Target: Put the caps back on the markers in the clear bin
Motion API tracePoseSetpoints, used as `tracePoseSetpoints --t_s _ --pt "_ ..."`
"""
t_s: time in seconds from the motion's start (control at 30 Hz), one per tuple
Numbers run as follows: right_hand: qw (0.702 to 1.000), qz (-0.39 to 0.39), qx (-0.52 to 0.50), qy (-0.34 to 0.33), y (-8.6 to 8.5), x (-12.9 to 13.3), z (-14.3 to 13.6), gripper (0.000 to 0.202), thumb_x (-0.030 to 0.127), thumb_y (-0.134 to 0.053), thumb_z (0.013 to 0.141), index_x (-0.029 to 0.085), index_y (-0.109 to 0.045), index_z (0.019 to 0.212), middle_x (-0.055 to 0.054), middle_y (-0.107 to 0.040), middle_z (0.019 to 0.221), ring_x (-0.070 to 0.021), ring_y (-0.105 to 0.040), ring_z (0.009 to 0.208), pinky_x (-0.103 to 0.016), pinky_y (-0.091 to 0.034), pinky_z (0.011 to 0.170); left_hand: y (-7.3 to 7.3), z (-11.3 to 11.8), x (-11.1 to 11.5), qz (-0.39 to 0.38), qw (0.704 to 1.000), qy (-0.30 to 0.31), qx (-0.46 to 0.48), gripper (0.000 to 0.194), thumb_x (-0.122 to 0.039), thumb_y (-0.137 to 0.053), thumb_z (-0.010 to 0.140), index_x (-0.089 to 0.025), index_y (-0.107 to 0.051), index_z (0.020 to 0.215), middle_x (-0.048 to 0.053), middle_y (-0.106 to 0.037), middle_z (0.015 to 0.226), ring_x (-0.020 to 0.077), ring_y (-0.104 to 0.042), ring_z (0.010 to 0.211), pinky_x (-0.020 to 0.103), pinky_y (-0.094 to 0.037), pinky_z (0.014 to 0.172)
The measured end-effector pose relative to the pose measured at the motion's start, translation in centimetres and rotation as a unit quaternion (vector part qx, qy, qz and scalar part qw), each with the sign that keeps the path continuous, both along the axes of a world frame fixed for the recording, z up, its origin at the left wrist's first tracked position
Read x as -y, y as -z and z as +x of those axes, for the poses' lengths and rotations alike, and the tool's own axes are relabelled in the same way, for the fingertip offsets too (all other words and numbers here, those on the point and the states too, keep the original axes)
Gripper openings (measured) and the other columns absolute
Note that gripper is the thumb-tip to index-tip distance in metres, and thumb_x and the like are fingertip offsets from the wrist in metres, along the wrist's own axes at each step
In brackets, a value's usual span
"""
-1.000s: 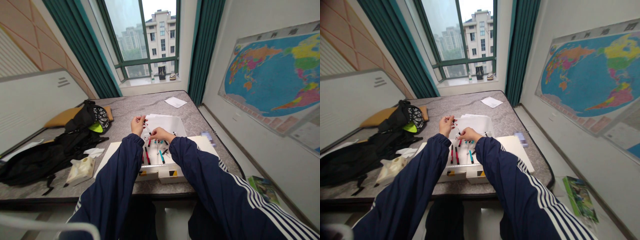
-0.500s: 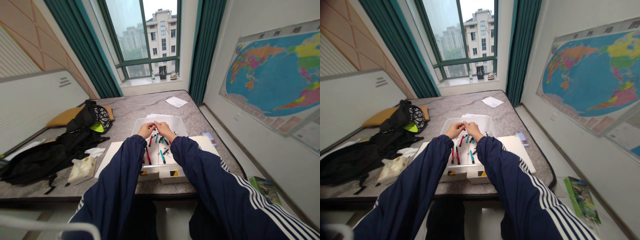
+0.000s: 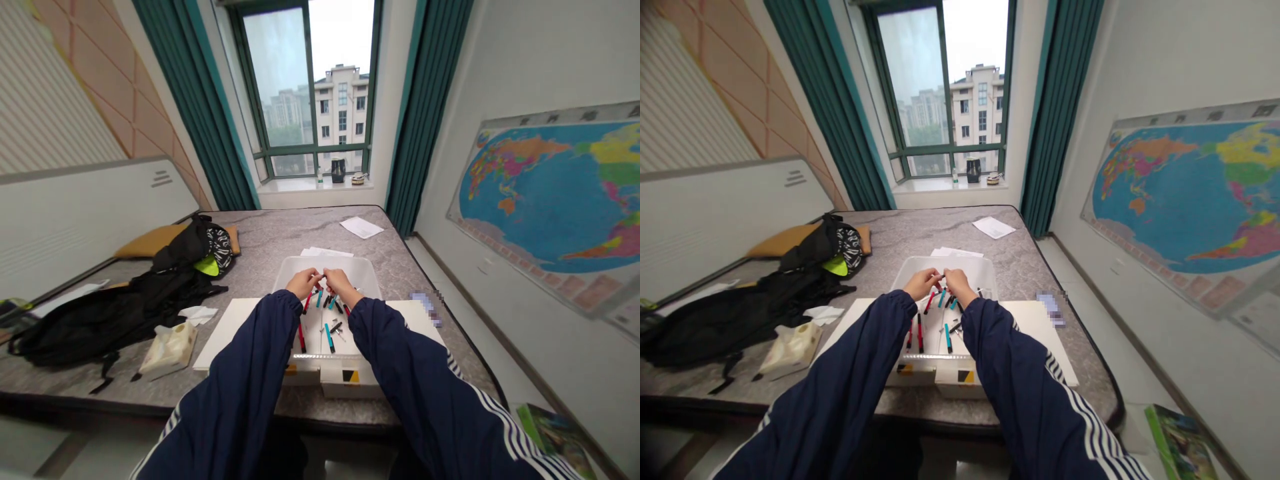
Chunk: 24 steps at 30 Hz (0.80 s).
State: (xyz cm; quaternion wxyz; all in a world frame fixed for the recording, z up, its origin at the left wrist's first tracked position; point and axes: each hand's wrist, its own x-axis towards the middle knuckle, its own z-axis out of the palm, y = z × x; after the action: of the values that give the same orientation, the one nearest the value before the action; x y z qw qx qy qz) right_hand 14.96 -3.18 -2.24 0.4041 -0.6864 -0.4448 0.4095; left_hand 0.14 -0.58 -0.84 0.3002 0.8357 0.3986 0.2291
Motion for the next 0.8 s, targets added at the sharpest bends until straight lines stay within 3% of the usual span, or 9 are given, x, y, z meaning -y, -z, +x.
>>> tracePoseSetpoints --t_s 0.07,0.17,0.3,0.47,0.67,0.8 --pt "1.000 -0.008 0.017 -0.007 0.0 0.0 0.0 0.037 0.036 -0.040 0.095 0.013 -0.061 0.074 0.001 -0.049 0.045 -0.0130 -0.050 0.040 -0.022 -0.039 0.046 -0.2 0.2 0.1 0.001 0.999 -0.001 -0.032 0.040 -0.043 -0.036 0.096 -0.018 -0.065 0.083 0.003 -0.072 0.070 0.0167 -0.065 0.073 0.027 -0.043 0.072" --pt "0.997 -0.016 0.074 -0.021 -0.1 0.3 -0.1 0.040 0.036 -0.041 0.096 0.013 -0.061 0.072 0.000 -0.049 0.043 -0.0138 -0.052 0.042 -0.023 -0.040 0.051 -0.3 0.5 0.3 -0.016 0.997 -0.024 -0.078 0.045 -0.040 -0.031 0.097 -0.016 -0.067 0.082 0.004 -0.067 0.064 0.0169 -0.063 0.065 0.027 -0.042 0.069" --pt "0.986 0.004 0.153 -0.063 -0.2 0.9 -0.2 0.047 0.037 -0.038 0.098 0.015 -0.061 0.064 -0.002 -0.050 0.043 -0.0149 -0.057 0.049 -0.023 -0.041 0.060 -0.1 0.7 0.8 0.021 0.993 -0.051 -0.104 0.040 -0.035 -0.032 0.098 -0.017 -0.064 0.084 0.007 -0.070 0.083 0.0183 -0.063 0.081 0.027 -0.041 0.073" --pt "0.988 0.008 0.136 -0.066 -0.1 1.3 -0.3 0.051 0.041 -0.034 0.099 0.016 -0.057 0.061 0.000 -0.048 0.041 -0.0128 -0.052 0.043 -0.021 -0.039 0.055 0.5 0.7 0.9 0.006 0.994 -0.087 -0.071 0.033 -0.040 -0.034 0.098 -0.019 -0.060 0.096 0.006 -0.069 0.083 0.0184 -0.062 0.081 0.027 -0.040 0.073" --pt "0.995 0.005 0.085 -0.050 0.4 1.2 0.0 0.046 0.047 -0.036 0.097 0.017 -0.057 0.068 0.003 -0.046 0.043 -0.0127 -0.052 0.041 -0.021 -0.039 0.048 0.7 0.9 0.6 0.002 0.996 -0.069 -0.060 0.038 -0.042 -0.031 0.098 -0.019 -0.058 0.084 0.005 -0.066 0.077 0.0176 -0.060 0.074 0.026 -0.038 0.068" --pt "0.996 -0.010 0.074 -0.053 0.6 1.2 0.3 0.044 0.041 -0.035 0.098 0.017 -0.056 0.068 0.002 -0.048 0.047 -0.0121 -0.054 0.042 -0.021 -0.040 0.048 0.7 1.0 0.9 -0.005 0.998 -0.052 -0.039 0.038 -0.046 -0.031 0.097 -0.020 -0.056 0.085 0.003 -0.063 0.070 0.0175 -0.059 0.069 0.026 -0.037 0.064"
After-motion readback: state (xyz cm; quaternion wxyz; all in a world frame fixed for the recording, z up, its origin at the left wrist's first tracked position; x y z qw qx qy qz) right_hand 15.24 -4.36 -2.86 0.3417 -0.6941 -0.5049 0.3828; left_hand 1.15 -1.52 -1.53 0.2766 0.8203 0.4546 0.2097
